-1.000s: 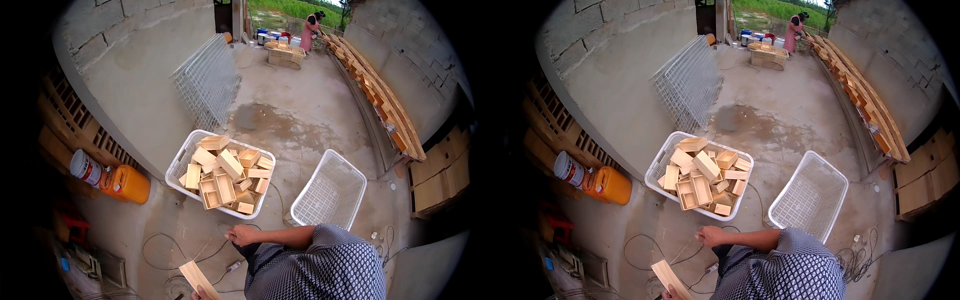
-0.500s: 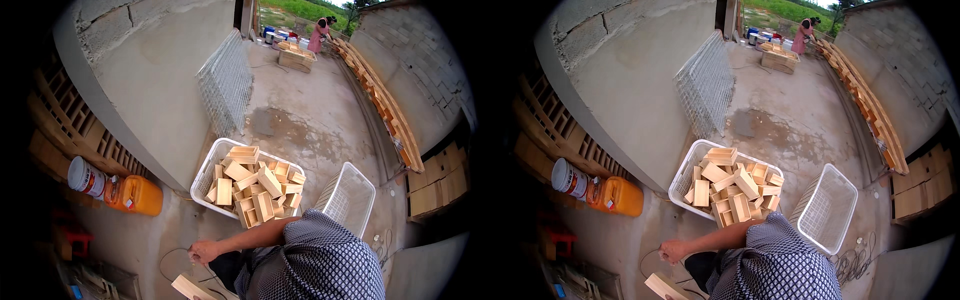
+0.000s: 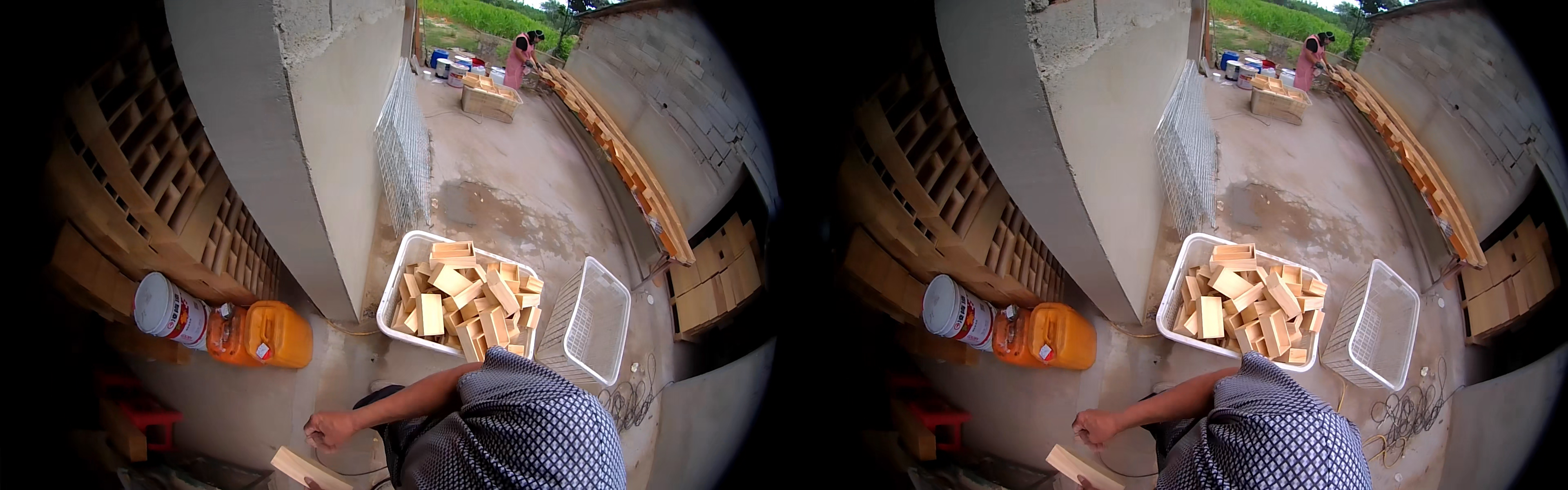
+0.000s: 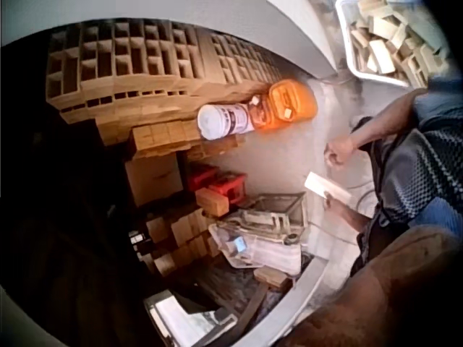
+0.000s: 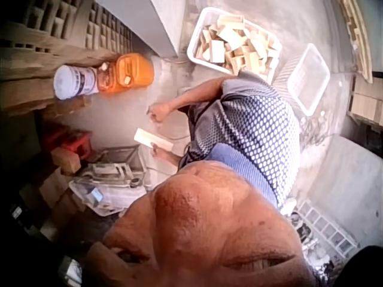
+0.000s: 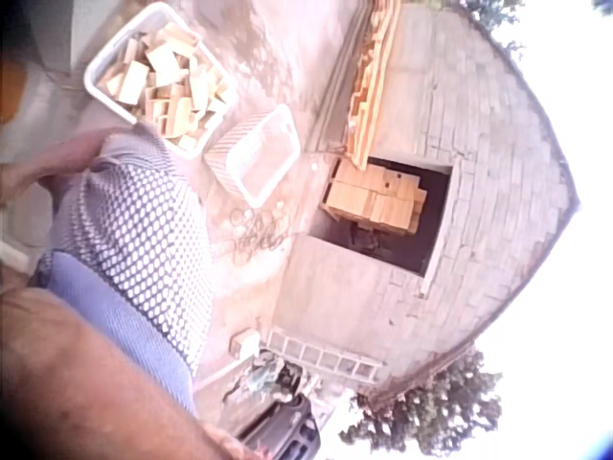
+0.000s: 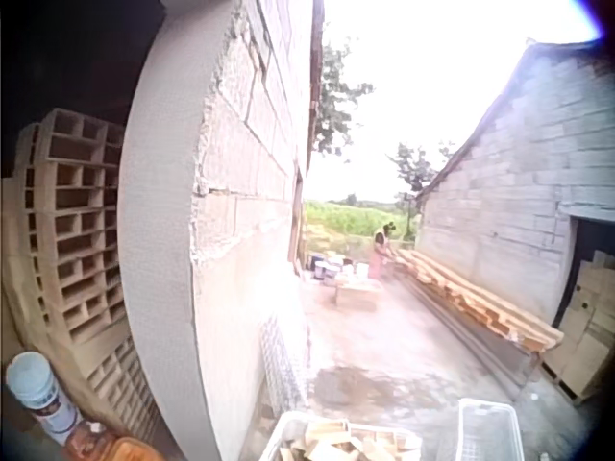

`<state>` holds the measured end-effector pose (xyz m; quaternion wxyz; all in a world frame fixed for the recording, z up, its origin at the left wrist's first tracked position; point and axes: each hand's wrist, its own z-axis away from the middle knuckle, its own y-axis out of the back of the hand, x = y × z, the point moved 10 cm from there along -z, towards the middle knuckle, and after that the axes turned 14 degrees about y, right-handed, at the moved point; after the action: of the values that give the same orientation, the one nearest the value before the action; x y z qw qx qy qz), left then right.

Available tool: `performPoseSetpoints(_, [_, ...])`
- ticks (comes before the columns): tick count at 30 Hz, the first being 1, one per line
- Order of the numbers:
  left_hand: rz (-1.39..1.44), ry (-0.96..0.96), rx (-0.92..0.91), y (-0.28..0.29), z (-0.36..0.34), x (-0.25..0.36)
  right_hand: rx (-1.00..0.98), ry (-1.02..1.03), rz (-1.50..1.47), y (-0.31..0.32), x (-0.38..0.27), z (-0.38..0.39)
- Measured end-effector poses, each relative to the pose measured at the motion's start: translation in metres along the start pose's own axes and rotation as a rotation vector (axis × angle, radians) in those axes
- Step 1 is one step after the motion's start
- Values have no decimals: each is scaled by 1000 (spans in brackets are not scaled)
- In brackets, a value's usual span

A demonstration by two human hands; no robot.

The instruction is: The person applies glue to a wooden joint, assembles a wooden box with a nail gun, and sands a wooden board using a power sander.

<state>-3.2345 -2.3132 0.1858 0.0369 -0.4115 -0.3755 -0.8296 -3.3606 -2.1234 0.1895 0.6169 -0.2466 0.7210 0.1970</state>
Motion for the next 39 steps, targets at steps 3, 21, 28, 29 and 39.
performPoseSetpoints(3, [-1,-11,12,12,-58,7,-51,-104,-150,-13,12,-54])
performPoseSetpoints(21, [584,344,34,147,-298,51,-96,-301,-19,-24,81,-410])
performPoseSetpoints(28, [665,363,69,211,-413,81,-271,-218,49,-99,100,-576])
performPoseSetpoints(29, [694,383,77,220,-436,81,-318,-275,65,-116,115,-596])
performPoseSetpoints(39, [485,318,200,348,-683,123,-389,-281,129,-207,172,-819])
